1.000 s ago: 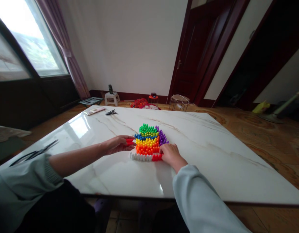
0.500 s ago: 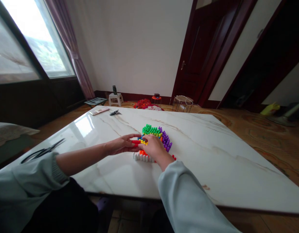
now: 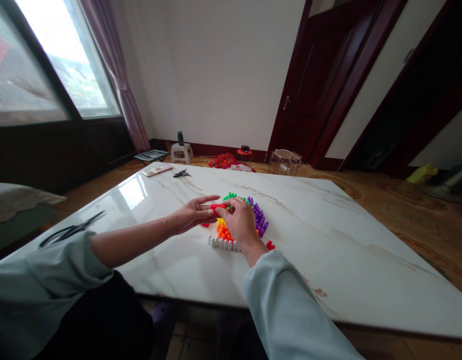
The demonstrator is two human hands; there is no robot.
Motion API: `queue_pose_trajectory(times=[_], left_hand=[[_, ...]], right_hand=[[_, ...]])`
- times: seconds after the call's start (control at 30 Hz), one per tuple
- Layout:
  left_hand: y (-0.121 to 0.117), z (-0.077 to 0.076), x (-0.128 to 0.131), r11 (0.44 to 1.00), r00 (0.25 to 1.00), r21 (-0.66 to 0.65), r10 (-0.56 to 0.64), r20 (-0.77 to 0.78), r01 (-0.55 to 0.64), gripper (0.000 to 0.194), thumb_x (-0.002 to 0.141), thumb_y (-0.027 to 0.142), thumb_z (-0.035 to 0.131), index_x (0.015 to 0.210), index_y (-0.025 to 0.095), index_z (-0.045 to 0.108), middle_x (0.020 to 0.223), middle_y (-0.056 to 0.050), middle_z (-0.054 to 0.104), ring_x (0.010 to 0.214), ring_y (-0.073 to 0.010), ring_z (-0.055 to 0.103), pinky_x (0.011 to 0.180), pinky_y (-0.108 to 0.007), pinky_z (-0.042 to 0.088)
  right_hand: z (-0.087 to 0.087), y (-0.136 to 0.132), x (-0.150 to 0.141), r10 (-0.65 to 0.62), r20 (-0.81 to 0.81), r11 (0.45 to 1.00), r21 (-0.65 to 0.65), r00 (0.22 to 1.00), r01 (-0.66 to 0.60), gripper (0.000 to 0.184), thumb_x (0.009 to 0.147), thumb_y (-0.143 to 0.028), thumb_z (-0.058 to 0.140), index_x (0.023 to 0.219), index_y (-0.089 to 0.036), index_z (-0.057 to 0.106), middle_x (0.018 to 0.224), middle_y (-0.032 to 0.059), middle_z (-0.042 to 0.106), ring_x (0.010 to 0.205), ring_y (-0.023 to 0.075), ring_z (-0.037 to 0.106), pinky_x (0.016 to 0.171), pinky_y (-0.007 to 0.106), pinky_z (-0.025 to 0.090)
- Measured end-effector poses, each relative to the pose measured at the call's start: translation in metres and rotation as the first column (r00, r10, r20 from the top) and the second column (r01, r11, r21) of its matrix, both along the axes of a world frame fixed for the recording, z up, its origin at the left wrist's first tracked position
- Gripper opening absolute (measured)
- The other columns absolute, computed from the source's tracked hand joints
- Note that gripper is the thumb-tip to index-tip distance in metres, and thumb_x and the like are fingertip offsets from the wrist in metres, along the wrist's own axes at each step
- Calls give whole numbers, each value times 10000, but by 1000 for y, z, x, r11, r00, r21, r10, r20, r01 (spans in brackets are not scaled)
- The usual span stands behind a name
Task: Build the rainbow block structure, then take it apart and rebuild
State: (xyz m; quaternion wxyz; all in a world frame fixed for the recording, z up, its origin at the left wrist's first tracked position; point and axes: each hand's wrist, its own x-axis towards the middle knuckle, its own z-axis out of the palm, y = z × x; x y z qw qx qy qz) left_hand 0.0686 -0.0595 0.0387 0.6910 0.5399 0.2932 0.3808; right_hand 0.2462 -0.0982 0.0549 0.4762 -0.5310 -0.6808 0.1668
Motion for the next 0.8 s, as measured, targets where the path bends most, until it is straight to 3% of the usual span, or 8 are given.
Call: queue_pose_trajectory(times=[0.13, 0.27, 0.37, 0.47, 0.63, 0.8], left_hand=[[11, -3, -4, 964, 968, 243, 161, -194, -111, 592, 853, 534, 669, 1289, 155, 541, 1016, -139, 731, 885, -222, 724, 819, -371, 583], [28, -20, -17, 905, 888, 408, 282, -364, -120, 376, 890, 433, 599, 1144, 157, 631, 1093, -132, 710, 1009, -243, 686, 868, -402, 562], [40, -37, -26, 842, 787, 540, 317, -529, 24, 237, 787, 239, 663, 1011, 175, 705, 1167, -101, 690, 1137, -269, 621, 1007, -440, 483], [47, -54, -30, 764, 683, 598, 303, -664, 243, 336, 734, 119, 651, 1052, 203, 720, 1327, -80, 612, 1259, -273, 535, 1110, -437, 384], [50, -76, -29, 638, 518, 567, 291, -804, 521, 480, 722, 19, 617, 1156, 212, 692, 1445, -84, 510, 1343, -270, 450, 1137, -414, 349], [50, -82, -33, 571, 405, 520, 327, -854, 635, 448, 720, 18, 627, 1095, 246, 718, 1392, -70, 544, 1250, -266, 518, 1073, -381, 404]], right_hand=[[7, -2, -1, -20, -211, 1000, -16, 977, 17, 289, 794, -474, 664, 814, -188, 627, 726, 28, 676, 650, 167, 624, 635, 285, 501], [13, -1, 10, -42, -361, 999, -18, 931, 38, 282, 721, -435, 727, 796, -189, 613, 718, 27, 677, 667, 188, 653, 650, 305, 522], [13, 1, 23, -92, -339, 995, -3, 936, 97, 284, 685, -410, 747, 816, -178, 651, 775, 49, 696, 702, 193, 650, 674, 317, 524], [11, 3, 33, -107, -322, 994, -27, 941, 104, 298, 675, -399, 736, 851, -165, 680, 795, 64, 711, 702, 196, 648, 683, 329, 526], [7, 3, 37, -85, -400, 994, -100, 913, 49, 323, 662, -379, 721, 892, -152, 696, 850, 78, 730, 684, 179, 653, 676, 317, 533], [10, -1, 35, -108, -516, 975, -221, 850, -10, 365, 638, -390, 748, 902, -147, 679, 818, 66, 732, 608, 142, 631, 597, 275, 523]])
